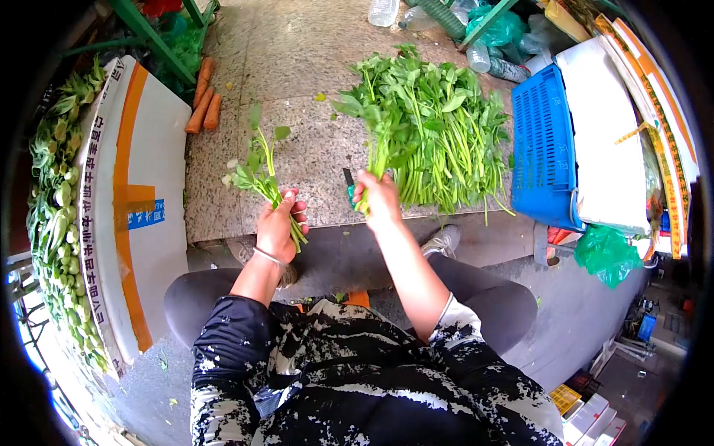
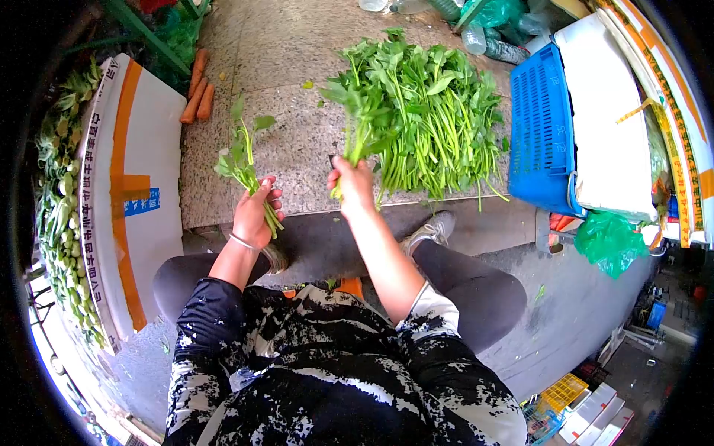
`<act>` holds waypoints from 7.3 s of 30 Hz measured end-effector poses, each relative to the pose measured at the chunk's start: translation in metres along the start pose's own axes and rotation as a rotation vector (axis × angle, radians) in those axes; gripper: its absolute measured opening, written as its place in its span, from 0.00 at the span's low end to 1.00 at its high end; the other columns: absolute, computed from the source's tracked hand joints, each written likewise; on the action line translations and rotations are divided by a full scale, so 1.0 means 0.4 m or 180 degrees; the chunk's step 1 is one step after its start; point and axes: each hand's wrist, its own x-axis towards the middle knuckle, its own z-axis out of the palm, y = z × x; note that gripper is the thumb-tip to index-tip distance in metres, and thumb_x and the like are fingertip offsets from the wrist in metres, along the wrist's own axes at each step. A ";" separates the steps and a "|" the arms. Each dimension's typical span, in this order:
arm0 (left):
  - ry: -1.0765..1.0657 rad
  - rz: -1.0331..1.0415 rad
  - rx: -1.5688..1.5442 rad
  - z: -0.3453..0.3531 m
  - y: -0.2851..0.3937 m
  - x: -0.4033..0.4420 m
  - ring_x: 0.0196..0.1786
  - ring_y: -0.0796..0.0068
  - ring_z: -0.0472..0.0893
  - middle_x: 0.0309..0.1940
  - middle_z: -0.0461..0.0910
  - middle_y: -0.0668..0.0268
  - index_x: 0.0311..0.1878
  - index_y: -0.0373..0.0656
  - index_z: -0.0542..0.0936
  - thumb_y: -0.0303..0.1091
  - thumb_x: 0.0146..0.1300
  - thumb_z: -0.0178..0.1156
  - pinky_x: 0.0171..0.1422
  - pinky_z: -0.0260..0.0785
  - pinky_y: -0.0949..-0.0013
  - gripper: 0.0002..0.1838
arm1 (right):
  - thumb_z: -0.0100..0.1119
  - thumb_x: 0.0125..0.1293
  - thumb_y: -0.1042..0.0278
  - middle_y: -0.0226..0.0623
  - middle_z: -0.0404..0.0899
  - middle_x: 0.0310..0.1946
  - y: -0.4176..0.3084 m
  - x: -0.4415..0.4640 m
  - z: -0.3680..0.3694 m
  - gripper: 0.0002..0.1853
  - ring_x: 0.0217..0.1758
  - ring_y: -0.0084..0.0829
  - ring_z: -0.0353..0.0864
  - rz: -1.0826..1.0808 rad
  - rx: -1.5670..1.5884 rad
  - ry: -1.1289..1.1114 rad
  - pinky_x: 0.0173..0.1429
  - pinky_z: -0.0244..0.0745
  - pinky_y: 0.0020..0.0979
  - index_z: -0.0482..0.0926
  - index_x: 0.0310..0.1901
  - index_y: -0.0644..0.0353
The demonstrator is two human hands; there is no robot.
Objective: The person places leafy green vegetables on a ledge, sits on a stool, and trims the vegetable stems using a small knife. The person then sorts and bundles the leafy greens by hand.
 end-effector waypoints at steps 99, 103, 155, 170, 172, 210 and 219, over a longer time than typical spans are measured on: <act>0.0217 -0.0108 -0.0118 -0.016 0.003 0.003 0.28 0.73 0.76 0.27 0.75 0.68 0.37 0.45 0.69 0.33 0.61 0.53 0.28 0.70 0.69 0.05 | 0.46 0.58 0.72 0.49 0.71 0.38 -0.002 0.294 -0.050 0.08 0.33 0.46 0.78 -0.1706 -0.4531 0.1867 0.37 0.75 0.42 0.72 0.38 0.62; -0.0051 -0.0068 -0.0376 -0.019 0.004 0.019 0.25 0.74 0.74 0.25 0.73 0.66 0.35 0.43 0.69 0.32 0.61 0.52 0.27 0.71 0.68 0.05 | 0.58 0.52 0.68 0.48 0.75 0.35 -0.013 0.303 -0.090 0.10 0.33 0.42 0.79 -0.1776 -0.5178 0.1402 0.37 0.75 0.40 0.75 0.36 0.61; -0.1165 -0.0152 0.0840 0.082 -0.092 -0.005 0.30 0.72 0.77 0.31 0.79 0.62 0.39 0.38 0.74 0.23 0.50 0.61 0.31 0.71 0.71 0.11 | 0.58 0.58 0.58 0.34 0.79 0.24 0.013 -0.240 -0.089 0.14 0.22 0.18 0.74 0.0083 -0.1443 -0.0700 0.24 0.66 0.17 0.77 0.32 0.62; -0.1400 -0.0514 0.0690 0.046 -0.077 0.008 0.32 0.74 0.77 0.38 0.78 0.62 0.46 0.37 0.72 0.23 0.54 0.57 0.34 0.72 0.72 0.15 | 0.54 0.59 0.59 0.34 0.77 0.28 0.160 0.130 -0.181 0.14 0.31 0.27 0.73 -0.0463 -0.1672 0.0523 0.36 0.68 0.27 0.76 0.36 0.63; -0.1448 -0.0622 0.0699 0.037 -0.078 0.016 0.35 0.74 0.78 0.37 0.78 0.63 0.46 0.38 0.72 0.23 0.55 0.55 0.38 0.72 0.72 0.14 | 0.52 0.61 0.60 0.34 0.76 0.25 0.126 0.072 -0.150 0.14 0.25 0.25 0.71 -0.0056 -0.1464 0.0124 0.33 0.66 0.28 0.77 0.33 0.65; -0.1082 -0.0951 0.0245 0.061 -0.078 0.001 0.33 0.68 0.78 0.29 0.76 0.61 0.38 0.38 0.72 0.28 0.56 0.57 0.34 0.74 0.67 0.07 | 0.58 0.49 0.72 0.36 0.64 0.55 -0.228 0.145 -0.214 0.28 0.62 0.36 0.57 -0.1650 -0.5064 0.1814 0.63 0.51 0.44 0.65 0.55 0.56; -0.1342 -0.0138 -0.0741 0.061 -0.026 0.014 0.28 0.78 0.71 0.24 0.69 0.73 0.50 0.47 0.69 0.33 0.58 0.57 0.36 0.70 0.70 0.16 | 0.60 0.49 0.64 0.36 0.74 0.43 -0.358 0.224 -0.279 0.14 0.52 0.35 0.68 -0.1235 -0.6097 0.0529 0.57 0.56 0.41 0.78 0.40 0.51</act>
